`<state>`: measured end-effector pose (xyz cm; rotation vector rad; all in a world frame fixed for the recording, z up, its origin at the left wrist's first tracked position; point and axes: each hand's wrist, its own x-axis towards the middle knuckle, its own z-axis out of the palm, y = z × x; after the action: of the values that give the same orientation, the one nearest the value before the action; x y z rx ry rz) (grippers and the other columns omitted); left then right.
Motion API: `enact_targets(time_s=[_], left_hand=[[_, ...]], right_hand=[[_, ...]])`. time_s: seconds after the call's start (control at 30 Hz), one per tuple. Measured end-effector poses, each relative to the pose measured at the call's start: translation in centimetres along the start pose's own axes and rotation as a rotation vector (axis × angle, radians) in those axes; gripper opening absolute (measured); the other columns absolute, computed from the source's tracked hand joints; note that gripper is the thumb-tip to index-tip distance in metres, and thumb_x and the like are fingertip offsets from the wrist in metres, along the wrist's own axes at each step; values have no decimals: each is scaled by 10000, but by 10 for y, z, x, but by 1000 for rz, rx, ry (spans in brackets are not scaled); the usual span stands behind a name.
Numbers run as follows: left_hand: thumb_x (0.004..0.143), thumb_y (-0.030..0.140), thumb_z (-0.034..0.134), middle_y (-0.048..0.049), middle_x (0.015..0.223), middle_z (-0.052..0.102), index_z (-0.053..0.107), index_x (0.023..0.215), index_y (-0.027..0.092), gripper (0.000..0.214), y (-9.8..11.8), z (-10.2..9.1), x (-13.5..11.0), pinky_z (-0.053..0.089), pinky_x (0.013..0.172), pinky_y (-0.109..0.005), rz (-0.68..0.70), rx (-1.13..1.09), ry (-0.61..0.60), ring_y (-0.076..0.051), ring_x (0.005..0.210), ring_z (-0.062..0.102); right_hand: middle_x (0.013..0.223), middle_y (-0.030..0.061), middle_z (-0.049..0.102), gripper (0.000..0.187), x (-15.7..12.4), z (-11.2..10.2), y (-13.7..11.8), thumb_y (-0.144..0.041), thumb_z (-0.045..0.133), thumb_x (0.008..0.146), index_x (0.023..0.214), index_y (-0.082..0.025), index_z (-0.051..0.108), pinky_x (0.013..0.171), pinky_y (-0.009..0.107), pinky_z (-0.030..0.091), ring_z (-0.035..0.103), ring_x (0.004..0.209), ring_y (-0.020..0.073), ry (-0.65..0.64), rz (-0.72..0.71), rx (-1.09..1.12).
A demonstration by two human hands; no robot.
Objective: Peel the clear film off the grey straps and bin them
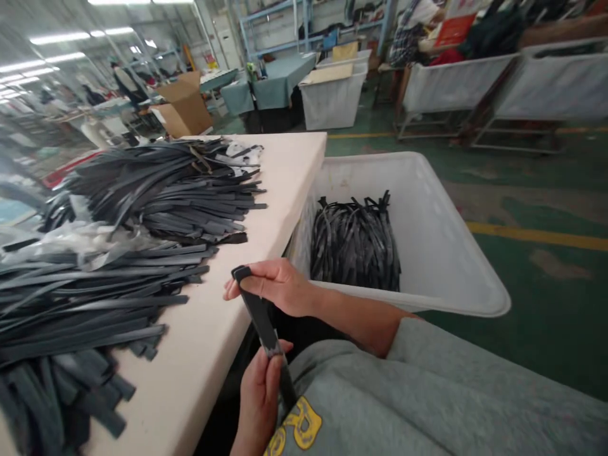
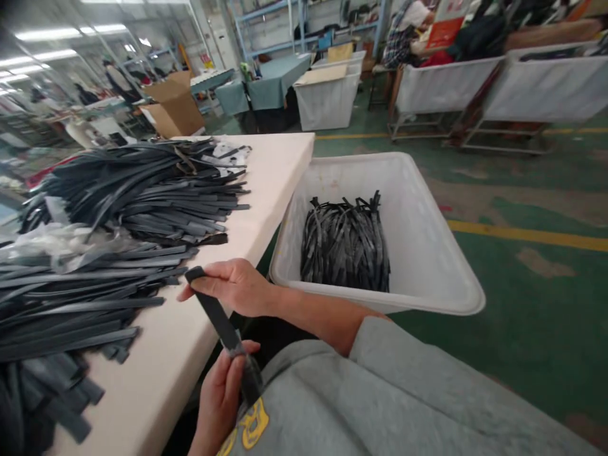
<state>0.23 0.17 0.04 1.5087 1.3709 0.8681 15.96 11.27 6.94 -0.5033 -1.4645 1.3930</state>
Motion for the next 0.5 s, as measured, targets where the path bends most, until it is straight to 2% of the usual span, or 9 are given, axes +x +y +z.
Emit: enact_targets(time_s=[0.1,0.2,0.27,0.37,0.4,0.43,0.5], left_hand=[[846,574,544,-98,943,748,747,920,202,430,-16,16,8,541,809,-368,-32,14,-141,-271,889,682],[848,593,537,-115,1103,728,716,1071,188,496,-35,19,13,530,899,-385,-94,-22,-145,-280,1000,673],[856,610,520,-121,1209,691,665,1177,191,547,-49,16,11,503,970,-397,-154,-97,-99,-279,1090,651],[850,634,518,-117,1261,666,613,1238,206,585,-73,11,1,475,1019,-409,-263,-188,-1,-272,1127,642],[834,648,533,-114,1248,672,612,1228,210,594,-81,10,-3,475,1022,-414,-291,-198,35,-273,1111,651],[812,664,551,-112,1230,680,616,1213,212,607,-89,8,-7,475,1023,-420,-313,-203,66,-277,1095,659],[749,701,597,-113,1192,695,626,1170,215,645,-102,7,-15,484,1017,-438,-344,-204,107,-296,1064,673]], right_hand=[[866,39,708,411,-17,-32,-4,-550,546,929,933,-185,735,844,334,492,642,907,194,84,6,-92],[901,39,724,377,-30,-75,-14,-514,535,947,917,-187,720,911,360,490,661,920,189,251,-49,-208],[946,35,735,326,-36,-116,-26,-476,545,951,902,-199,710,966,377,474,666,966,194,423,-152,-360],[1043,30,732,285,-45,-194,-45,-429,517,967,919,-220,705,1023,387,446,656,1046,203,621,-274,-728],[1119,34,714,290,-50,-221,-48,-406,482,982,950,-224,705,1045,385,431,636,1102,205,662,-243,-886],[1223,41,675,291,-55,-246,-50,-372,458,990,980,-221,706,1073,381,407,596,1177,208,687,-146,-1066],[1385,74,569,282,-70,-287,-47,-306,454,985,987,-192,712,1125,392,352,482,1315,234,696,156,-1373]])
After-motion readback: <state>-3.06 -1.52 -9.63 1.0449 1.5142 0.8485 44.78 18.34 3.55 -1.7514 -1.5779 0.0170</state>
